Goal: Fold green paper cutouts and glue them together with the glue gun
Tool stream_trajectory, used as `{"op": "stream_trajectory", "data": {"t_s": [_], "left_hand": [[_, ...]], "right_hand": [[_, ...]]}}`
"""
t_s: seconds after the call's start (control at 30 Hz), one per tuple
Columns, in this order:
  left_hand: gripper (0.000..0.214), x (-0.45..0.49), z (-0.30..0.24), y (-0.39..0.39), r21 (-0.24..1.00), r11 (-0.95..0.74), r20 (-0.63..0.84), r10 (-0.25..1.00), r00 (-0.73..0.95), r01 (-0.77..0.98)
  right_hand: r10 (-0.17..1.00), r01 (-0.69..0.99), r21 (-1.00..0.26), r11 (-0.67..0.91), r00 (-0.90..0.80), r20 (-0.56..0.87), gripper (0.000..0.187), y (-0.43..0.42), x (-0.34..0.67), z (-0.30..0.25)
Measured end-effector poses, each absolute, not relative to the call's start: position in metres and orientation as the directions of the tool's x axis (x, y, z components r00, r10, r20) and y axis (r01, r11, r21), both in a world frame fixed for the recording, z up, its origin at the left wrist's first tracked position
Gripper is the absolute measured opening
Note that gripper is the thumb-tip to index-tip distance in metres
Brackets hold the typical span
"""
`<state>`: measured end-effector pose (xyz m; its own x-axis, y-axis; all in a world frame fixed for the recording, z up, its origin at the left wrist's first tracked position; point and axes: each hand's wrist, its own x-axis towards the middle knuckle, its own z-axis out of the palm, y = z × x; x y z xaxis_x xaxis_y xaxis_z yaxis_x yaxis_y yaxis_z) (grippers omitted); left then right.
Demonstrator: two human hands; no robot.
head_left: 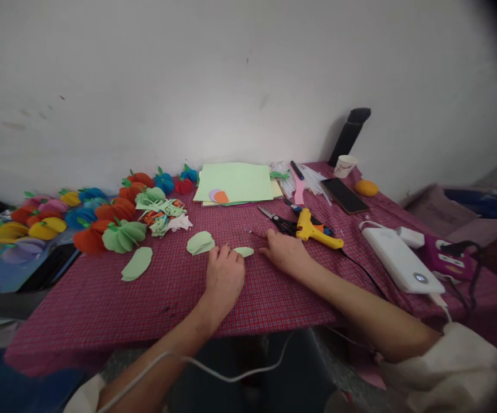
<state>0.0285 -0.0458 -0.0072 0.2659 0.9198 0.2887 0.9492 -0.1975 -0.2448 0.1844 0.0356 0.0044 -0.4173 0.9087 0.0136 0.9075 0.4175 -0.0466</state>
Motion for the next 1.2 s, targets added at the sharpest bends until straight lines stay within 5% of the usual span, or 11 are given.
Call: {"op": "stream_trajectory", "data": {"t_s": [0.17, 0.5, 0.73, 0.97, 1.1, 1.2], "left_hand": [[0.024, 0.034, -0.019, -0.045, -0.224, -0.193, 0.313, 0.914, 0.258, 0.955], [0.027, -0.005, -0.003, -0.082, -0.047, -0.116, 0.402, 0.907, 0.125, 0.992], [0.035, 0.006, -0.013, -0.075, -0.024, -0.230, 0.285, 0.931, 0.228, 0.973], [0.036, 0.013, -0.024, -0.066, -0.045, -0.251, 0.211, 0.944, 0.255, 0.967], [0.037, 0.015, -0.023, -0.070, -0.025, -0.239, 0.214, 0.947, 0.239, 0.971], [0.041, 0.007, -0.014, -0.077, 0.020, -0.209, 0.281, 0.940, 0.195, 0.978]], "right_hand": [[0.916, 0.917, -0.018, 0.398, -0.396, 0.058, 0.023, 0.056, 0.194, 0.017], [0.691, 0.601, -0.413, 0.684, -0.715, 0.105, 0.026, 0.037, 0.196, 0.019], [0.463, 0.414, -0.338, 0.846, -0.883, 0.077, 0.036, 0.027, 0.194, 0.008], [0.451, 0.437, -0.228, 0.870, -0.892, 0.009, 0.036, 0.026, 0.189, -0.003], [0.466, 0.437, -0.311, 0.844, -0.884, 0.025, 0.034, 0.029, 0.193, 0.000], [0.607, 0.501, -0.442, 0.744, -0.783, 0.134, 0.038, 0.033, 0.198, 0.009]]}}
